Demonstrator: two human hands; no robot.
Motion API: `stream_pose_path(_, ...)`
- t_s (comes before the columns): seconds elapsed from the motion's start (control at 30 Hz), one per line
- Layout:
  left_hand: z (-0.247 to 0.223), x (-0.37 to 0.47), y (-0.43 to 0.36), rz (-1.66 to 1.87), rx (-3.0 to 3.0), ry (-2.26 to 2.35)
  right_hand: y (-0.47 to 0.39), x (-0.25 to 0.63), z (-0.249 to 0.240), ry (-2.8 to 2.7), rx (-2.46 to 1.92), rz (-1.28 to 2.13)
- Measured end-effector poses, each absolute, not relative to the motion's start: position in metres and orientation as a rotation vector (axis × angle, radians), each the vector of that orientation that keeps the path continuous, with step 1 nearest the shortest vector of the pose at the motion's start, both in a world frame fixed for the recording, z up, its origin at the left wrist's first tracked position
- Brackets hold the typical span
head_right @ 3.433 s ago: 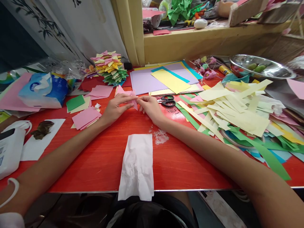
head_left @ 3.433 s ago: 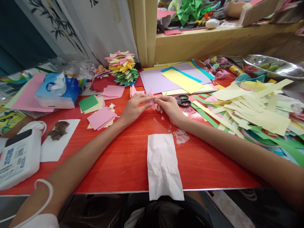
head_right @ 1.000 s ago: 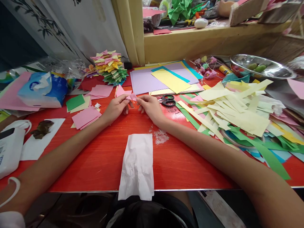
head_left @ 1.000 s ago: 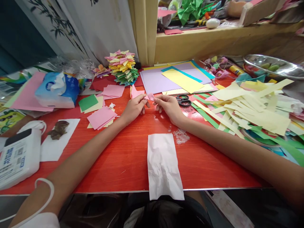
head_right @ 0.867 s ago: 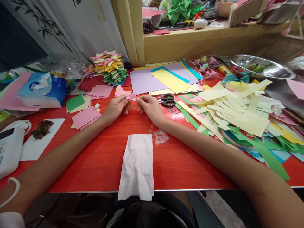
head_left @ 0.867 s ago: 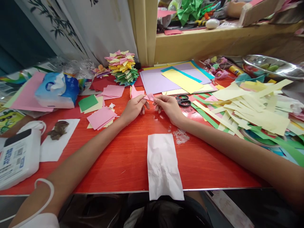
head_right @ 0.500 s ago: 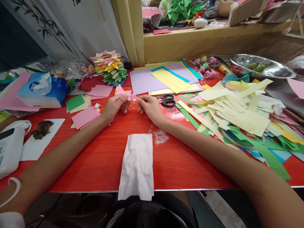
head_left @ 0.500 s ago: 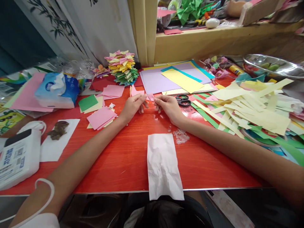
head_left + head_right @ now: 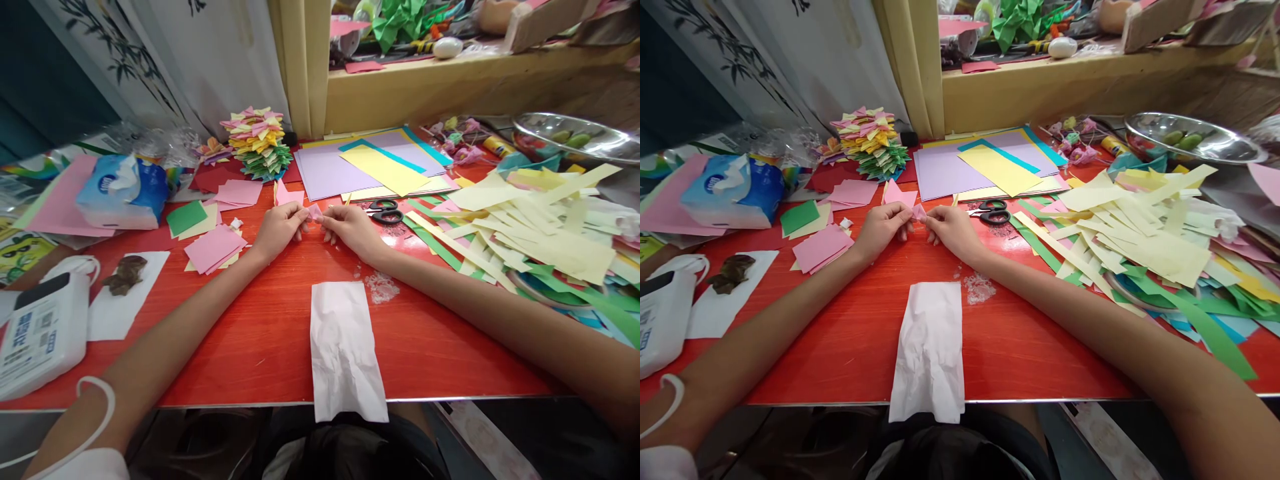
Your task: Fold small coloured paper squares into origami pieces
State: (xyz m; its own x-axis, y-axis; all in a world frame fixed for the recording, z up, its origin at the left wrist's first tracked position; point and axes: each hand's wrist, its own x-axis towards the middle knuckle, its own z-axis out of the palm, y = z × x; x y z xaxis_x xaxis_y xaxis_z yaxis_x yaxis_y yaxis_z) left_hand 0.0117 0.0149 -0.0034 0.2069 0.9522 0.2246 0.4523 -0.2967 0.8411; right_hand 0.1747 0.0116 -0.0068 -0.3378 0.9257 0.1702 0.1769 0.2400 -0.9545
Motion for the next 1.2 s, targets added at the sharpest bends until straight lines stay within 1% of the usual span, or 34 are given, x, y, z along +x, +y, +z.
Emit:
stream_pose_path(0.13, 0.000, 0.014, 0.010, 1.025, 1.921, 1.329, 0.010, 0.175, -0.005, -1.727, -1.052, 1.146)
stream_pose_path(0.23, 0.003, 0.015, 0.007, 0.958, 2.019, 1.308, 0.009, 0.175, -0.006, -1.802, -1.042, 1.113)
stream_pose_path(0.37, 0.004, 0.016, 0.005, 0.955, 2.172, 1.378, 0.013, 0.174, -0.009, -1.891, -1.016, 1.140)
stream_pose_path(0.5, 0.005, 0.015, 0.003, 0.920, 2.182, 1.371, 0.015, 0.176, -0.006, -1.993, -0.992, 1.153)
stream_pose_path(0.57, 0.006, 0.014, 0.002, 0.906, 2.186, 1.319, 0.016, 0.179, -0.003, -2.032, -0.946, 1.214)
stream_pose_path(0.67, 0.005, 0.012, 0.002, 0.905, 2.186, 1.281, 0.019, 0.184, -0.002, -2.044, -0.776, 1.473)
stream_pose_path(0.83, -0.001, 0.012, 0.007, 0.991, 2.041, 1.177, 0.025, 0.185, -0.005, -1.882, -0.715, 1.588)
stream_pose_path(0.93, -0.003, 0.011, 0.009, 1.121, 1.924, 1.223, 0.025, 0.183, -0.007, -1.708, -0.712, 1.633)
stream_pose_path(1.07, -0.005, 0.004, 0.012, 1.549, 1.729, 1.452, 0.025, 0.184, -0.006, -1.490, -0.693, 1.683)
stream_pose_path(1.2, -0.008, -0.007, 0.021, 1.849, 1.534, 1.666, 0.022, 0.185, -0.003, -1.499, -0.734, 1.662)
